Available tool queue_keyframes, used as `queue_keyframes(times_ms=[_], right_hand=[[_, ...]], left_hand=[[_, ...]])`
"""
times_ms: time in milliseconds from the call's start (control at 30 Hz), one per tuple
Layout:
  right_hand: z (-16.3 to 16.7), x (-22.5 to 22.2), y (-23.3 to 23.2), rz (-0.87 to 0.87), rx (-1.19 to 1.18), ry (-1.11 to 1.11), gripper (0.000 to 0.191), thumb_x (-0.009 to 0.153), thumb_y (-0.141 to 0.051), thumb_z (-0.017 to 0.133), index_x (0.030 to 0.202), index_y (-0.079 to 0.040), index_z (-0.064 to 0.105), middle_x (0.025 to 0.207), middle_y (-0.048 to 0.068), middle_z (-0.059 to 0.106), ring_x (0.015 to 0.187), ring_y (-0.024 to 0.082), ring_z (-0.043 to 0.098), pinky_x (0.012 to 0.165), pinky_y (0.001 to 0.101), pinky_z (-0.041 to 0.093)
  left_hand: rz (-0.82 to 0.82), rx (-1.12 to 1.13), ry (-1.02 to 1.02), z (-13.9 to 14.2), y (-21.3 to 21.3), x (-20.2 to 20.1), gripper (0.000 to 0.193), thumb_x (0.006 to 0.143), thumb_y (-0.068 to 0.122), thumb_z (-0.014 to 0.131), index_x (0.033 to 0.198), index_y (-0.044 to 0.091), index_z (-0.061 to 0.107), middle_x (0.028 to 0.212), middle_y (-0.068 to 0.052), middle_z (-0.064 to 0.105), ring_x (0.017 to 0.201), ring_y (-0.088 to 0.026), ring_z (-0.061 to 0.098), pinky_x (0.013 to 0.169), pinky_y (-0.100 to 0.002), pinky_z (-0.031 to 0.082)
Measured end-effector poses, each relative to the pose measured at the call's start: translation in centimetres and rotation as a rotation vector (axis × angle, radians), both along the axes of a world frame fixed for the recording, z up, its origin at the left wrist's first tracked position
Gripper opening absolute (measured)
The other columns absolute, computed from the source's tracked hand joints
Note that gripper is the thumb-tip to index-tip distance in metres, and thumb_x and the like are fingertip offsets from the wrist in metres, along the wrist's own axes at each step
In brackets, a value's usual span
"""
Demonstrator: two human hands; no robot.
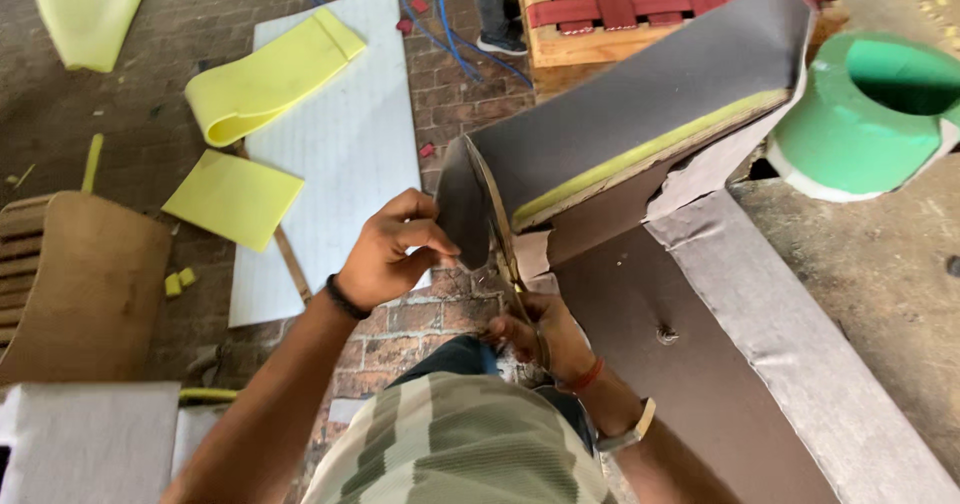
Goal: The person cuts beige upholstery fabric with shears, pulls the fabric taut over a long wooden furniture frame, and staples it in place using a pneumatic nail gun, folding the fabric around a corner and stapling the folded edge down.
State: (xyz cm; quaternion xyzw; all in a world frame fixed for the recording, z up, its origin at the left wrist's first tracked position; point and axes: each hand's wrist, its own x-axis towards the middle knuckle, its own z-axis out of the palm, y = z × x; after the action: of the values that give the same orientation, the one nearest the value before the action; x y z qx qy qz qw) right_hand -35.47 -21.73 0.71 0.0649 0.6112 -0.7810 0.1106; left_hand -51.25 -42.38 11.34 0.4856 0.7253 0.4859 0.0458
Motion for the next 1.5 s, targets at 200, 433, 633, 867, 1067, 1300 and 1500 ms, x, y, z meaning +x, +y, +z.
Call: queue_keyframes(times_ms=[200,433,633,867,1067,1300,1500], right_hand=[[3.3,-1.2,-1.8,-0.124,0.141,0.348,0.050,0.085,-0.048,0.086,0.095,-0.006,0.061,0.075,-0.004,0.053,0.066,0.005,0.049,0.054,0.0248,0.044],[4.0,-1.7,-5.5,-0.497,0.219,0.159,0.029,0.090,-0.025,0.077,0.075,-0.003,0.066,0.053,-0.001,0.057,0.043,0.009,0.051,0.039,0.0266,0.041],[2.2,0.5,-12.9,-1.054,-0.179,0.063,0.037,0.097,-0.026,0.066,0.071,-0.003,0.054,0.056,0.001,0.049,0.042,0.012,0.047,0.039,0.0272,0.035],[0.1,3.4,-22.0,-1.382,-0.176,-0.152,0.036,0.092,-0.032,0.067,0.076,-0.002,0.056,0.061,0.004,0.051,0.051,0.015,0.051,0.046,0.0305,0.043],[-0.8,6.4,-25.5,-1.233,0.115,-0.662,0.040,0.083,-0.042,0.075,0.082,-0.003,0.065,0.061,0.005,0.057,0.056,0.017,0.056,0.053,0.0336,0.046],[-1.1,5.5,-26.3,-0.911,0.382,-0.758,0.048,0.084,-0.052,0.076,0.085,-0.005,0.069,0.062,0.006,0.052,0.060,0.019,0.048,0.060,0.0366,0.040],[-0.9,3.5,-24.5,-0.903,-0.188,-0.051,0.049,0.085,-0.050,0.074,0.095,-0.003,0.064,0.075,0.001,0.059,0.068,0.015,0.060,0.062,0.0302,0.053]], left_hand=[[-0.226,-0.212,-0.054,1.4,-2.0,-3.8,0.015,0.074,-0.002,0.084,0.080,0.008,0.075,0.080,-0.004,0.063,0.081,-0.019,0.061,0.068,-0.036,0.050],[-0.240,-0.358,0.043,-0.9,-0.3,-13.5,0.053,0.084,0.027,0.078,0.128,0.005,0.058,0.120,-0.016,0.064,0.107,-0.027,0.065,0.085,-0.040,0.053],[-0.532,-0.294,-0.094,-4.7,5.2,-12.0,0.092,0.082,0.056,0.069,0.156,0.011,0.038,0.152,-0.021,0.050,0.130,-0.030,0.059,0.097,-0.044,0.056],[-0.695,-0.333,0.784,-1.9,15.6,-5.9,0.084,0.073,0.044,0.089,0.144,0.013,0.056,0.133,-0.015,0.062,0.119,-0.032,0.061,0.102,-0.052,0.050],[-0.899,-0.284,1.298,-2.1,16.7,-4.5,0.013,0.080,0.022,0.083,0.090,0.014,0.078,0.103,-0.010,0.073,0.107,-0.028,0.066,0.095,-0.045,0.054],[-0.792,-0.438,0.503,2.6,23.6,-3.3,0.007,0.076,0.015,0.075,0.080,0.010,0.072,0.078,-0.009,0.075,0.073,-0.025,0.073,0.067,-0.040,0.058],[-0.950,-0.088,-0.067,7.3,16.5,-13.3,0.046,0.087,-0.006,0.066,0.128,0.007,0.050,0.117,0.005,0.058,0.082,-0.010,0.070,0.064,-0.023,0.056]])
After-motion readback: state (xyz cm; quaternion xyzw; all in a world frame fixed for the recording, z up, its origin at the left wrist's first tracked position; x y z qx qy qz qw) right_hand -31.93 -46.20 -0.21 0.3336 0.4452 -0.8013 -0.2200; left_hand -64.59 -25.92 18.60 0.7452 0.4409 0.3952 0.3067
